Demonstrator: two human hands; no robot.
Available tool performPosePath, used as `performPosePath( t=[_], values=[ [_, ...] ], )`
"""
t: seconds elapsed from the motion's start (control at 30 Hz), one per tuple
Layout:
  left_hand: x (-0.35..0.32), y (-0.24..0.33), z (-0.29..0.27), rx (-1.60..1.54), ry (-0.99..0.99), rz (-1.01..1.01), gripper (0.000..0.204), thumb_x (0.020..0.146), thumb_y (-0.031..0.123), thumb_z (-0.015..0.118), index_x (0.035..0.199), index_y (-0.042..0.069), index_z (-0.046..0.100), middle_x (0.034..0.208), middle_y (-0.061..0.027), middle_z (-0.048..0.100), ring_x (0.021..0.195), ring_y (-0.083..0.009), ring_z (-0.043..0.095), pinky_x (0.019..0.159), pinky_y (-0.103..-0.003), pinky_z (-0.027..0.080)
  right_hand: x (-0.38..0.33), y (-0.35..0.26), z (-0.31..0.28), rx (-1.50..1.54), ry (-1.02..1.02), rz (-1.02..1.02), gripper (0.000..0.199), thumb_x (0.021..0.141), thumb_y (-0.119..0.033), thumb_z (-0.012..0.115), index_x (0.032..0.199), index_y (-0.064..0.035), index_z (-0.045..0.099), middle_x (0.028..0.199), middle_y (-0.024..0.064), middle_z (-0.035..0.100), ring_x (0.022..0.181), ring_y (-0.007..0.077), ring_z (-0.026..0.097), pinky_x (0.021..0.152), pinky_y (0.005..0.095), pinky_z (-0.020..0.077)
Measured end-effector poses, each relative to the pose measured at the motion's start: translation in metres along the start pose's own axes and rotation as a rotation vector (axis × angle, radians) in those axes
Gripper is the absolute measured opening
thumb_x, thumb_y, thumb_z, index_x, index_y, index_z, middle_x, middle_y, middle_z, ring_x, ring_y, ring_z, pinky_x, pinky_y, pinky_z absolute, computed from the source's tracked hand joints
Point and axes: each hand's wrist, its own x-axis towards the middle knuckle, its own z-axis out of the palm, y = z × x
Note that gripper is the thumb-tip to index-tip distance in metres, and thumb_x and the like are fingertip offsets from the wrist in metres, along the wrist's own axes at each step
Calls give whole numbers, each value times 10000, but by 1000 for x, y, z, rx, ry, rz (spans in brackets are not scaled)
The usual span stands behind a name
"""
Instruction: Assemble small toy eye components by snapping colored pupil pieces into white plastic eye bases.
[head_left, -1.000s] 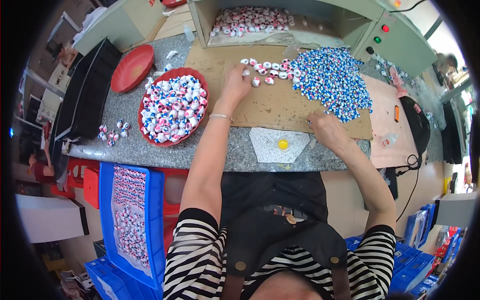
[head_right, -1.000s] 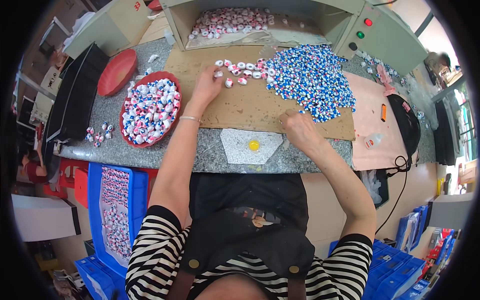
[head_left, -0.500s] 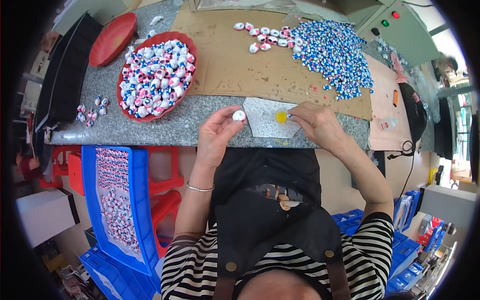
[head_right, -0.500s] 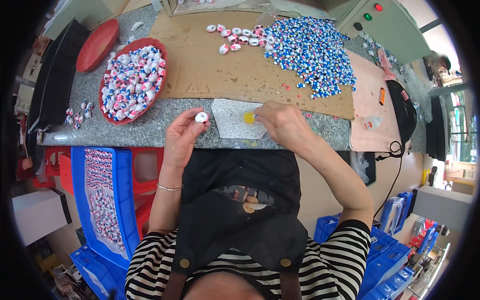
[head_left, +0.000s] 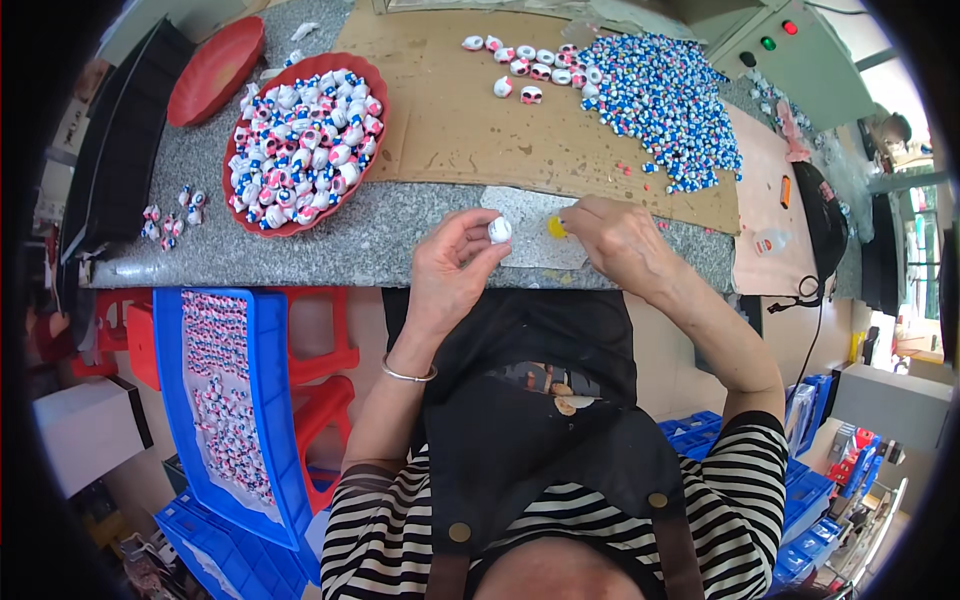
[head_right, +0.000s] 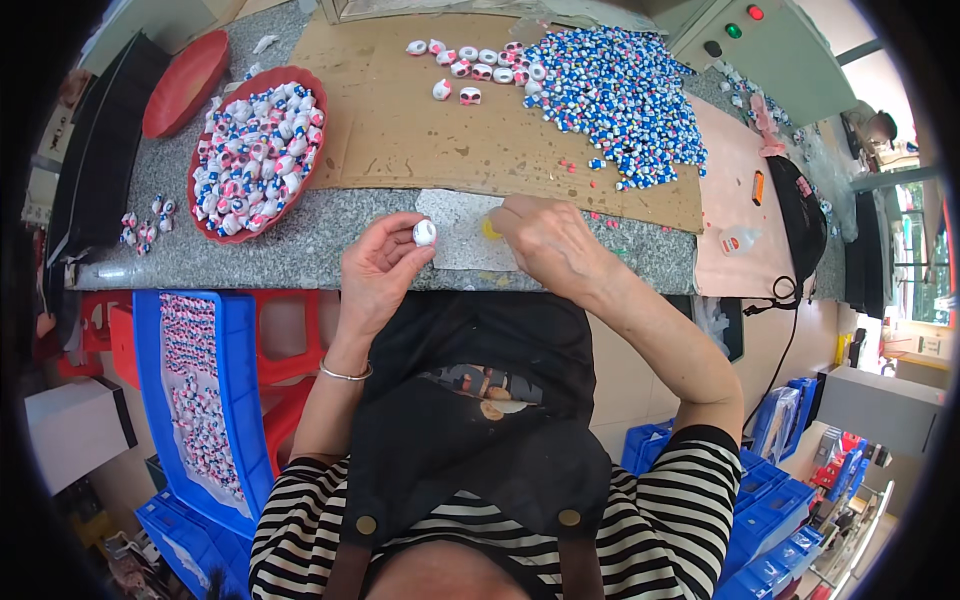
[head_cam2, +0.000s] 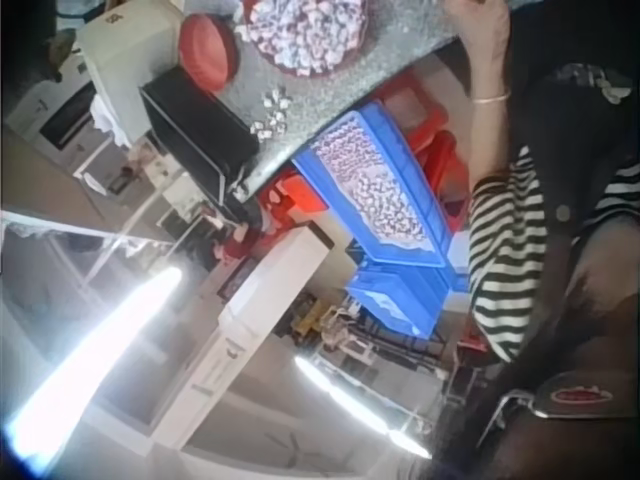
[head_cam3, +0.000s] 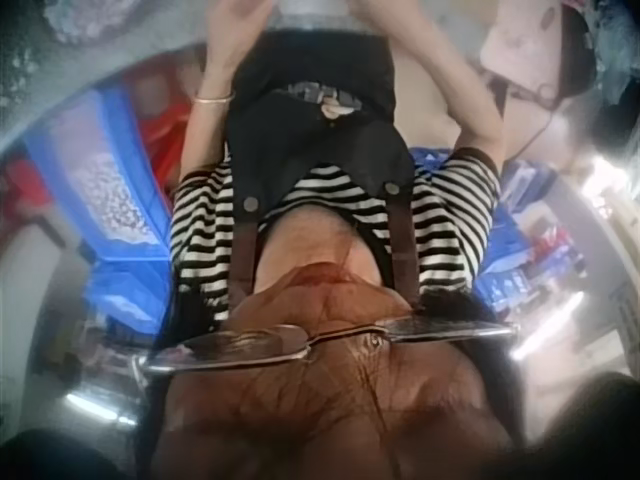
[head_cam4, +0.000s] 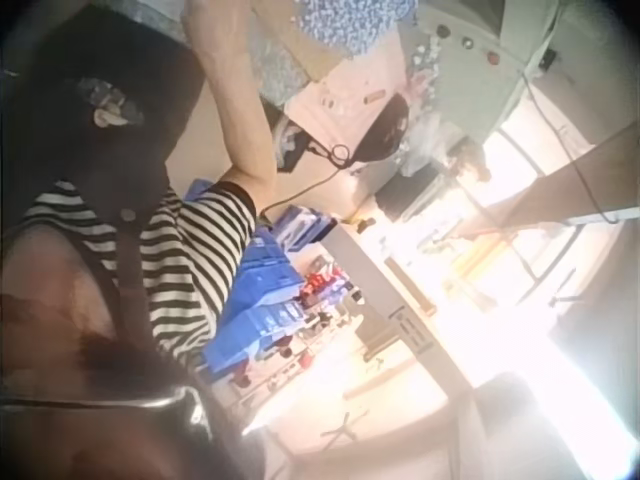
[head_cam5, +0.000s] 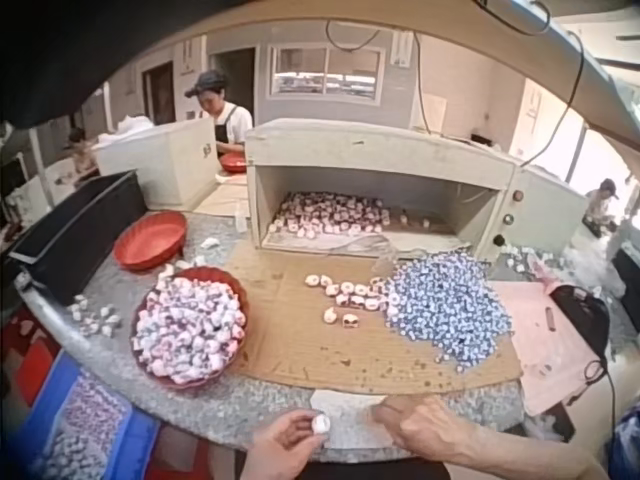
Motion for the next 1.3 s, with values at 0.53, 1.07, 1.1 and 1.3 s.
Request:
performPosePath(
  t=[0.53, 1.07, 1.1, 1.3],
  values=[
    [12, 11, 25, 25, -499, -48, 252, 945, 31, 549, 1176, -16, 638, 878, -66, 639, 734, -104, 620, 655, -225, 515, -24, -30, -12, 567, 263, 203, 95, 814, -43, 677, 905, -35, 703, 735, 108, 650, 637, 246, 648, 560, 321, 497],
    [80, 115, -88, 1517, 419, 764, 417, 803, 10, 636, 1216, 10, 580, 1213, -177, 556, 1155, -359, 509, 1003, -416, 387, -33, 107, -12, -125, 247, 265, 167, 783, -29, 644, 946, 6, 655, 953, 150, 640, 890, 335, 624, 766, 396, 509],
    [89, 106, -77, 1436, 360, 824, 387, 795, 22, 648, 1178, 5, 594, 1179, -184, 561, 1118, -363, 527, 969, -416, 411, -30, 112, -10, -155, 196, 243, 93, 769, -15, 612, 859, 4, 621, 895, 150, 610, 873, 334, 611, 748, 411, 504],
    [153, 45, -2, 1157, -9, 486, 190, 835, 57, 625, 1017, 1, 627, 955, -173, 617, 812, -284, 647, 692, -371, 513, -32, 119, -10, -299, 78, 229, 148, 723, 11, 589, 870, 15, 595, 870, 163, 591, 921, 319, 600, 770, 406, 515]
  ],
)
